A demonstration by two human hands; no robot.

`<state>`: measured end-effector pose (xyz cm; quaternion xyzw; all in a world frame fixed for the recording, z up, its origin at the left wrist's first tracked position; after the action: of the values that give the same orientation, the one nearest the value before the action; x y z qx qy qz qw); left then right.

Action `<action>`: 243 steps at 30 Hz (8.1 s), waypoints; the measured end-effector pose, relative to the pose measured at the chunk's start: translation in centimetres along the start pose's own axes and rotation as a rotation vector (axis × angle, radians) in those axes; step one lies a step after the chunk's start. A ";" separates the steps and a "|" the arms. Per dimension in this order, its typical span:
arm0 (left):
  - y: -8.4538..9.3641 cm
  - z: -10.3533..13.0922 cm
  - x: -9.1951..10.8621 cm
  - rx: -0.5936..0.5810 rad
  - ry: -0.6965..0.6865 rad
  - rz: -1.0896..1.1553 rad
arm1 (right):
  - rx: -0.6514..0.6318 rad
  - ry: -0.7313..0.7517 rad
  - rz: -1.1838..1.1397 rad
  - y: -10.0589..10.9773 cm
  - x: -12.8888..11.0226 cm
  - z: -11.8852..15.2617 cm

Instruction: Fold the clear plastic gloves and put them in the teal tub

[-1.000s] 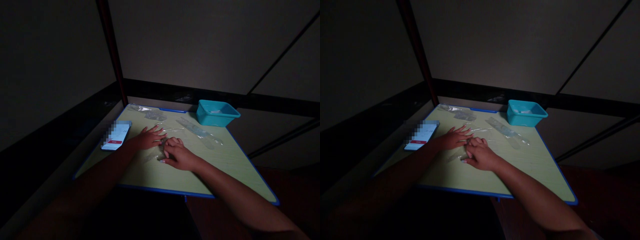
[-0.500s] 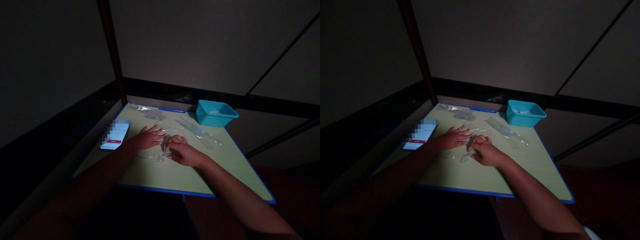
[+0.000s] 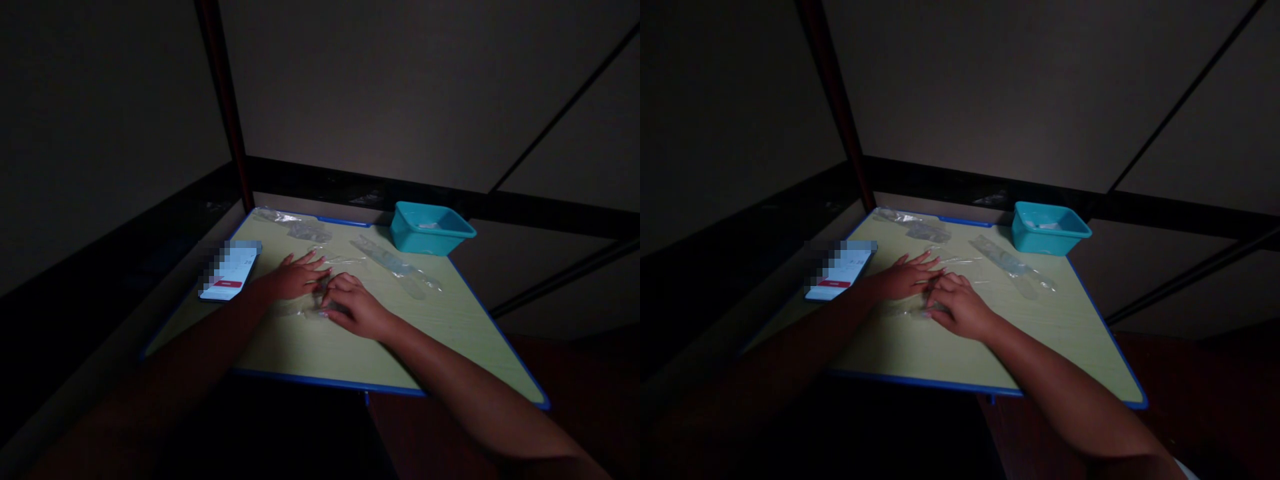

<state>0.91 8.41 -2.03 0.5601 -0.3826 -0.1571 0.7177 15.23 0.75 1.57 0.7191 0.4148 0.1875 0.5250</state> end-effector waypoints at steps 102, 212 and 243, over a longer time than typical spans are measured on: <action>1.6 0.0 -0.6 0.483 0.022 0.136 | -0.427 0.132 -0.135 -0.1 -2.0 1.7; 2.7 0.8 0.6 0.324 -0.168 0.161 | -0.331 -0.339 0.312 1.9 1.9 1.7; 1.7 1.1 0.7 0.182 0.181 -0.085 | -0.588 -0.394 0.170 0.3 3.6 2.8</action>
<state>0.24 7.71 -0.07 0.6504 -0.3050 -0.1008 0.6883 19.45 1.94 0.19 0.5917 0.1729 0.1996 0.7617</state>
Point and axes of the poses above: each hand's wrist, its own z-axis away from the middle knuckle, its own y-axis out of the back of the hand, x = y × z, the point moved 4 cm from there along -z, towards the middle knuckle, and after that the axes turned 13 degrees about z, right-handed, at the moved point
